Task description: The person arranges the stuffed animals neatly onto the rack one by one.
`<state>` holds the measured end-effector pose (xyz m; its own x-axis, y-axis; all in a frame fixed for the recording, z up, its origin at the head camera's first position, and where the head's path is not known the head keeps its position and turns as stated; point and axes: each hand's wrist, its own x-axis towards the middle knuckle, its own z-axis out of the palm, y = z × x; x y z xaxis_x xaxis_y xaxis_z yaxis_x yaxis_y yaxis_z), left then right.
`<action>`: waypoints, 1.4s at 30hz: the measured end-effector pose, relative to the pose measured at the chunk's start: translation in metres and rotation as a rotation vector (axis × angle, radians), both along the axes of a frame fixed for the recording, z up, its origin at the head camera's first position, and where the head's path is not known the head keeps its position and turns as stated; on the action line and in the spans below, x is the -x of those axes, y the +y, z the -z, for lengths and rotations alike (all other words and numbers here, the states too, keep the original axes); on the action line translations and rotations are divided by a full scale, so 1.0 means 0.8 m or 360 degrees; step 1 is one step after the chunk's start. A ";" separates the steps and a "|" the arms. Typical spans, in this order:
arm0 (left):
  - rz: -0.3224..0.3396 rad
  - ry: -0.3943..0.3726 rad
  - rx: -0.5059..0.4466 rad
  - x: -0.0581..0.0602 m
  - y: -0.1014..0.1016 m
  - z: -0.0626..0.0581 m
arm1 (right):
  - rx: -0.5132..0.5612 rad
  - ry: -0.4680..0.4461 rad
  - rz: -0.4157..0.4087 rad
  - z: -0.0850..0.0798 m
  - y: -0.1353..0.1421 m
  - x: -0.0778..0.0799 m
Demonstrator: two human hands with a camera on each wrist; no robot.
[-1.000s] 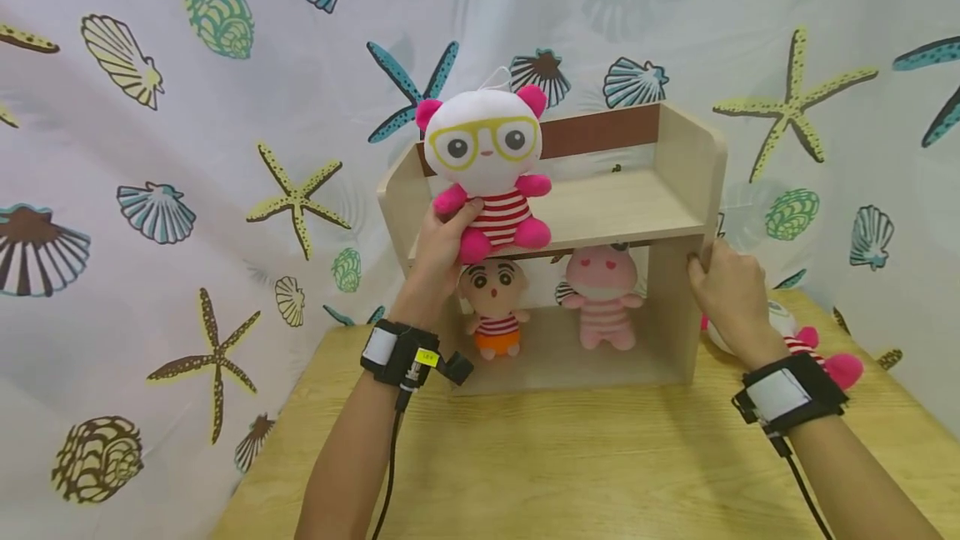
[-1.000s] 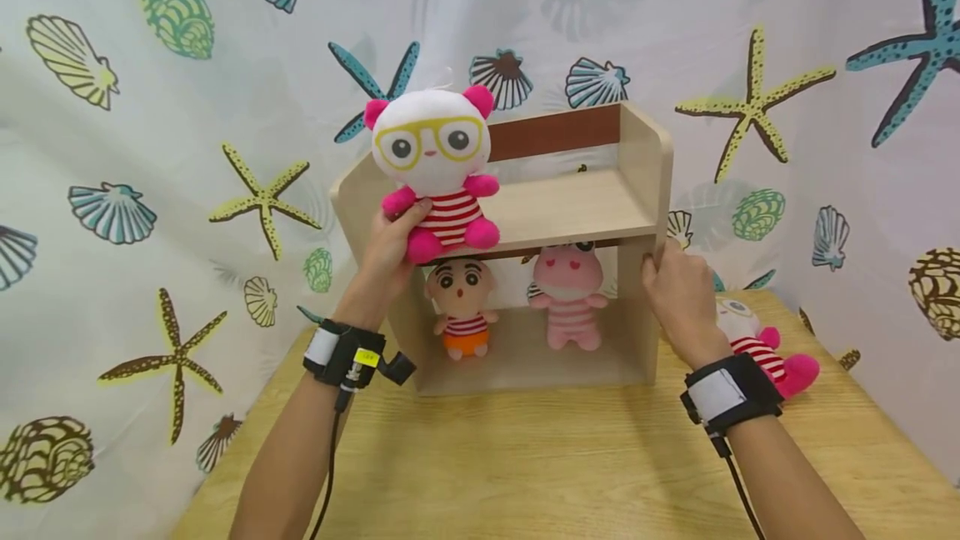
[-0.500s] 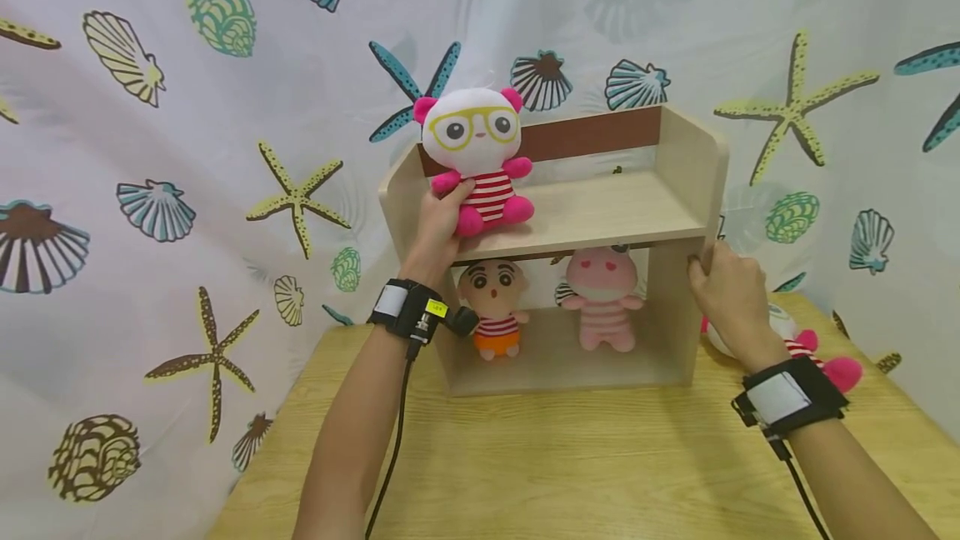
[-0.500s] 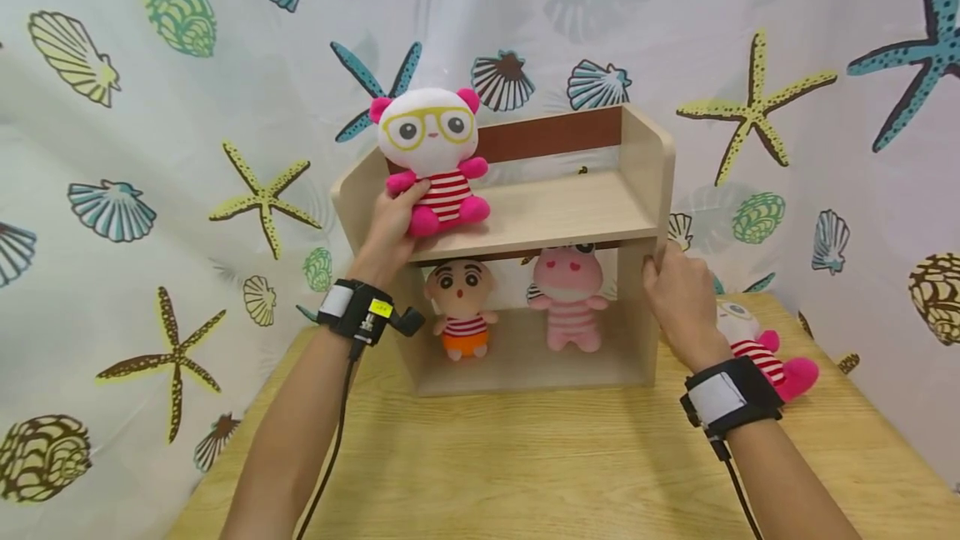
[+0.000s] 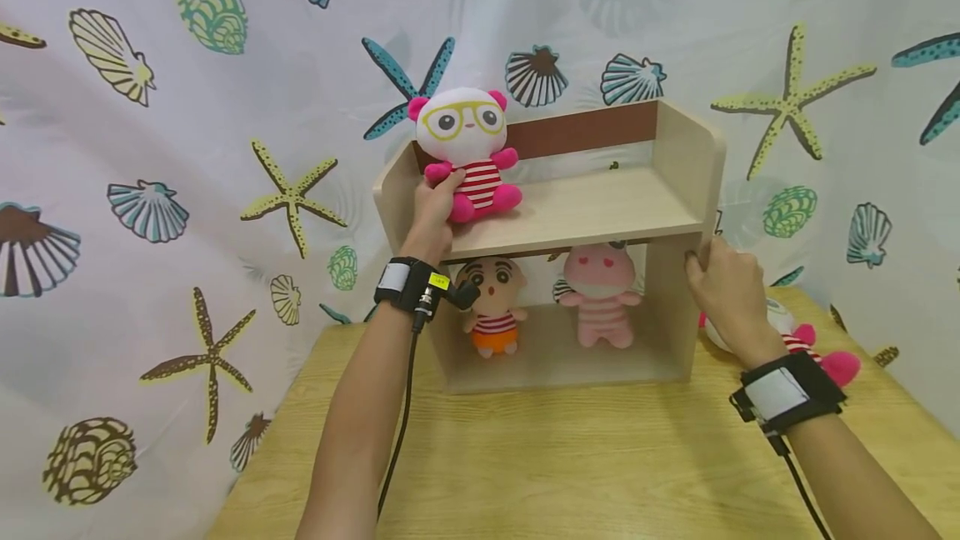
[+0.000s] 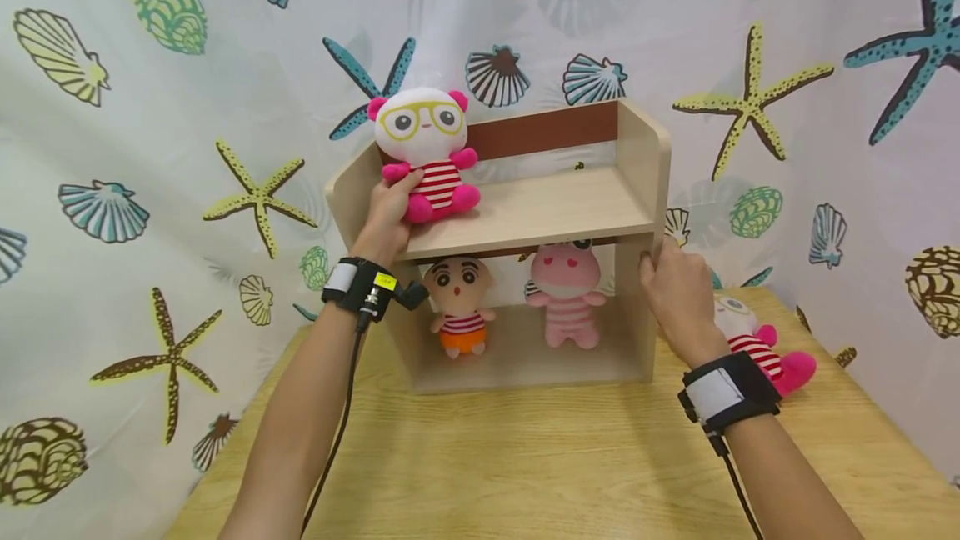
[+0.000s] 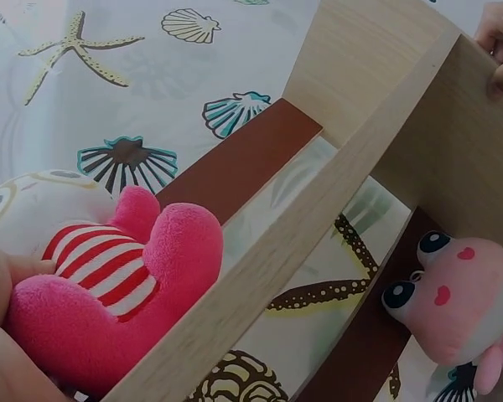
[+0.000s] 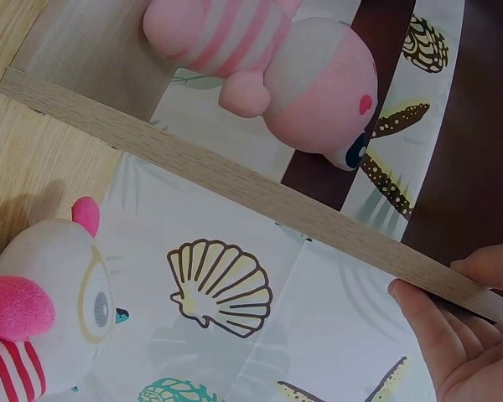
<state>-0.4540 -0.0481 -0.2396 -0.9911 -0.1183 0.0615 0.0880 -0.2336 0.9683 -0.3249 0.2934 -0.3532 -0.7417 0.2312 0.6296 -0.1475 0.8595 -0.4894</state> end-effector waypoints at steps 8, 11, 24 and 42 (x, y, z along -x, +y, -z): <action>-0.0017 -0.0032 0.0035 0.001 -0.009 0.005 | 0.0023 -0.0031 -0.0017 0.004 -0.005 -0.004; -0.0014 -0.0032 0.0032 0.000 -0.010 0.005 | 0.0026 -0.0035 -0.0008 0.004 -0.004 -0.004; -0.0108 0.0081 0.0204 -0.030 -0.021 0.017 | 0.0023 -0.0089 -0.0009 0.006 -0.002 -0.005; -0.0295 0.1118 0.1290 -0.112 -0.036 0.049 | 0.0022 -0.0059 0.0000 -0.004 -0.001 0.002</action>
